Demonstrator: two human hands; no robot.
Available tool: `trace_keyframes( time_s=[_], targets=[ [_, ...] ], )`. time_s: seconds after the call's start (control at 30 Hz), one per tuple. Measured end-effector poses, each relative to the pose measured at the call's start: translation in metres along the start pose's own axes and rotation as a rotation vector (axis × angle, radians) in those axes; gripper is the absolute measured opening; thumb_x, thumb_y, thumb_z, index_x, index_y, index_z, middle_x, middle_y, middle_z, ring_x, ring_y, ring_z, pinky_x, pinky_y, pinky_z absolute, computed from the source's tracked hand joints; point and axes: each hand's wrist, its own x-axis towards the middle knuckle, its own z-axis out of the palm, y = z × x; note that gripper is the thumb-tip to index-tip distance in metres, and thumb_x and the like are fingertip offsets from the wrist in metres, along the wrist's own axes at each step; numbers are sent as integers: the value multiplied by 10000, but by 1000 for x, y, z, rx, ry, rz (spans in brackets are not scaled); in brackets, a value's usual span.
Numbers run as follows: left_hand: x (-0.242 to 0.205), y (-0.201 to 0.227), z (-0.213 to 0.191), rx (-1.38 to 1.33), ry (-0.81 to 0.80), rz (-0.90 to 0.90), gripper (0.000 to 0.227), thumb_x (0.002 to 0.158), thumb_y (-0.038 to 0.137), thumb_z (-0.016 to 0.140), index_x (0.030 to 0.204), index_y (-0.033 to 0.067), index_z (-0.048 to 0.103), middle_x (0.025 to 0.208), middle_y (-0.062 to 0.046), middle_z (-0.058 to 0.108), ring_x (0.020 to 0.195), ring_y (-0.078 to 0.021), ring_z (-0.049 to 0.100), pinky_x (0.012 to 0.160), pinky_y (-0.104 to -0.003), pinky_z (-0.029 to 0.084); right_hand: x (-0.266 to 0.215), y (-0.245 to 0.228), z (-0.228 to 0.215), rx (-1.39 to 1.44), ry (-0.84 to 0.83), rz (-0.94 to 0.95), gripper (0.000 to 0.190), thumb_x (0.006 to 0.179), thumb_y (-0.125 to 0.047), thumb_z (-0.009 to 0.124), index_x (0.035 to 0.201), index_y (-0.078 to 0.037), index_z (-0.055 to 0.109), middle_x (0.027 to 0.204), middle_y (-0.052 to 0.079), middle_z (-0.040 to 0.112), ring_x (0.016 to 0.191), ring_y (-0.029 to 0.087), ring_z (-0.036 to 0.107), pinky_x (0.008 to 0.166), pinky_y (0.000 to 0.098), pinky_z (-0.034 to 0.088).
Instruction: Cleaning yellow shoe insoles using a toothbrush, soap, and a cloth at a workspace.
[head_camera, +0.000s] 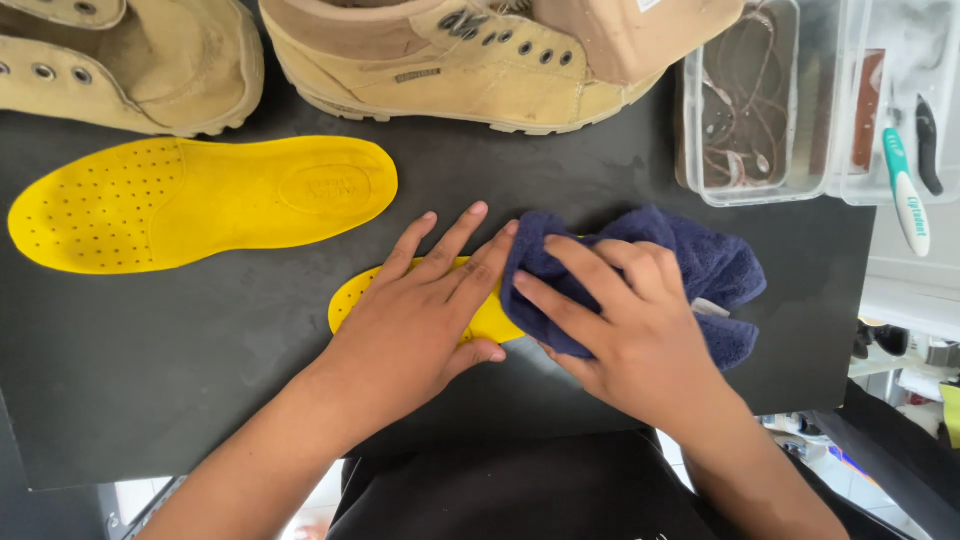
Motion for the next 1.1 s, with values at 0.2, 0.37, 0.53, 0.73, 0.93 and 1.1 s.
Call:
trace_keyframes(
  time_s=[0.2, 0.37, 0.53, 0.73, 0.93, 1.1],
  targets=[
    [-2, 0, 1, -17, 21, 0, 1033, 850, 499, 743, 1610, 39, 214, 1585, -67, 485, 1560, -302, 252, 1255, -496, 185, -3, 2, 8, -166, 58, 119, 279, 962, -302, 725, 1214, -186, 753, 1100, 93, 588, 893, 296, 546, 752, 431, 430],
    [-1, 1, 1, -19, 28, -20, 1020, 854, 494, 746, 1605, 38, 227, 1574, -70, 501, 1555, -296, 268, 1256, -492, 193, -24, 2, 3, -145, 151, 223, 240, 927, -171, 765, 1162, -131, 787, 960, 81, 576, 732, 275, 529, 696, 396, 448],
    [-1, 5, 1, 29, 49, -32, 998, 866, 487, 732, 1606, 35, 239, 1561, -59, 524, 1554, -290, 285, 1257, -500, 205, -32, -12, 4, -50, 197, 331, 170, 854, -100, 724, 1001, -34, 776, 902, 91, 653, 782, 281, 621, 722, 414, 463],
    [1, 10, 2, -5, 59, -54, 988, 844, 423, 771, 1589, 15, 266, 1510, -103, 566, 1543, -299, 308, 1252, -525, 199, -20, -41, 12, 313, 98, 181, 128, 864, -168, 675, 899, -63, 740, 773, 44, 623, 651, 224, 587, 547, 371, 374],
    [-1, 6, 1, -1, 103, -7, 1005, 857, 449, 785, 1596, 31, 247, 1558, -79, 534, 1540, -323, 330, 1244, -546, 243, -45, -31, 4, 204, 447, 428, 183, 927, -117, 611, 965, 32, 712, 871, 175, 662, 785, 338, 608, 848, 411, 495],
    [0, 9, 0, 58, 108, -21, 996, 836, 461, 789, 1583, 31, 291, 1569, -66, 523, 1532, -307, 350, 1242, -530, 258, -30, -20, 8, 21, 202, 427, 177, 913, -128, 689, 1059, -60, 763, 863, 95, 645, 749, 319, 605, 747, 438, 459]
  ],
)
